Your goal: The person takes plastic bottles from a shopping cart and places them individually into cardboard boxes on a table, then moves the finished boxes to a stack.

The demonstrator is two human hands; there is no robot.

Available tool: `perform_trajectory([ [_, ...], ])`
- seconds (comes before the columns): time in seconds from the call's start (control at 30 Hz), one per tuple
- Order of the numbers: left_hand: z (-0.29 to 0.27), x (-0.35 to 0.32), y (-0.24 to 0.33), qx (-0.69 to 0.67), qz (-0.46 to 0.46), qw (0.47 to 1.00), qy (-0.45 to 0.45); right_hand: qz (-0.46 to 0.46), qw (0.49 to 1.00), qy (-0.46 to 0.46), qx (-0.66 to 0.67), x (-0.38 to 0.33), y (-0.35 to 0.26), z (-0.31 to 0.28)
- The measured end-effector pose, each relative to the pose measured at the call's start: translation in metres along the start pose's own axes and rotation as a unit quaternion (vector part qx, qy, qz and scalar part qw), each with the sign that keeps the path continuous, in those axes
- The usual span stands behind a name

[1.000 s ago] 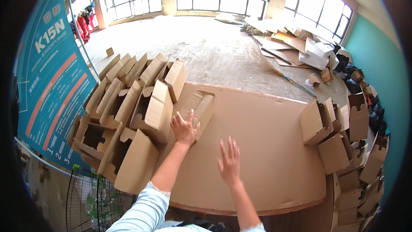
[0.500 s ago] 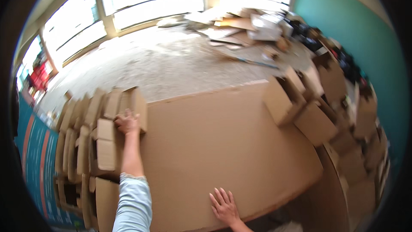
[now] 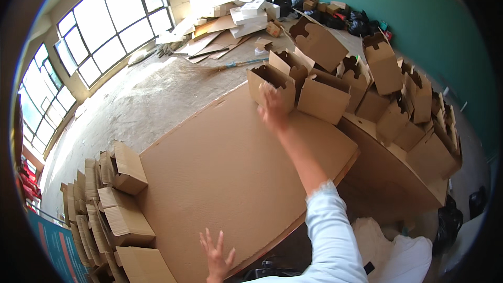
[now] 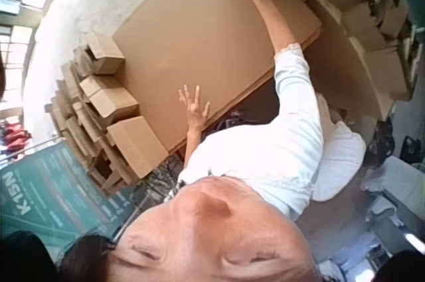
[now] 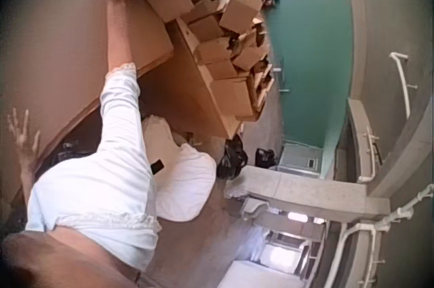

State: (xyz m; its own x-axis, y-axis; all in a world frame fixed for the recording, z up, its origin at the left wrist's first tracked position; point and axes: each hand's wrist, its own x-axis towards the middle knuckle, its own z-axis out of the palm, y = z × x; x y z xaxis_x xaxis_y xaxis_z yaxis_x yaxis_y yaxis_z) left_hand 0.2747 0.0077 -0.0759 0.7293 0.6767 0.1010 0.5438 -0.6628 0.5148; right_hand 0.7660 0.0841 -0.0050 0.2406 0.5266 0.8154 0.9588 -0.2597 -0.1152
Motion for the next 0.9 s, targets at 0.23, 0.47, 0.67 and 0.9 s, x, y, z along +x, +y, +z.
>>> perform_trajectory([
  [0.23,-0.051,-0.078,0.011,-0.008,-0.059,0.998,0.001,0.190,0.863,-0.424,-0.200,0.053,0.058,0.063],
  [0.47,-0.065,-0.140,-0.015,0.015,-0.208,0.973,0.103,0.059,0.894,-0.408,-0.175,0.016,0.028,0.064],
  [0.67,-0.064,-0.164,-0.020,-0.030,-0.241,0.959,0.148,0.067,0.911,-0.407,-0.016,-0.005,-0.102,-0.002],
  [0.9,-0.093,-0.233,-0.019,-0.010,-0.270,0.923,0.273,-0.098,0.885,-0.421,0.172,-0.070,-0.268,-0.057],
])
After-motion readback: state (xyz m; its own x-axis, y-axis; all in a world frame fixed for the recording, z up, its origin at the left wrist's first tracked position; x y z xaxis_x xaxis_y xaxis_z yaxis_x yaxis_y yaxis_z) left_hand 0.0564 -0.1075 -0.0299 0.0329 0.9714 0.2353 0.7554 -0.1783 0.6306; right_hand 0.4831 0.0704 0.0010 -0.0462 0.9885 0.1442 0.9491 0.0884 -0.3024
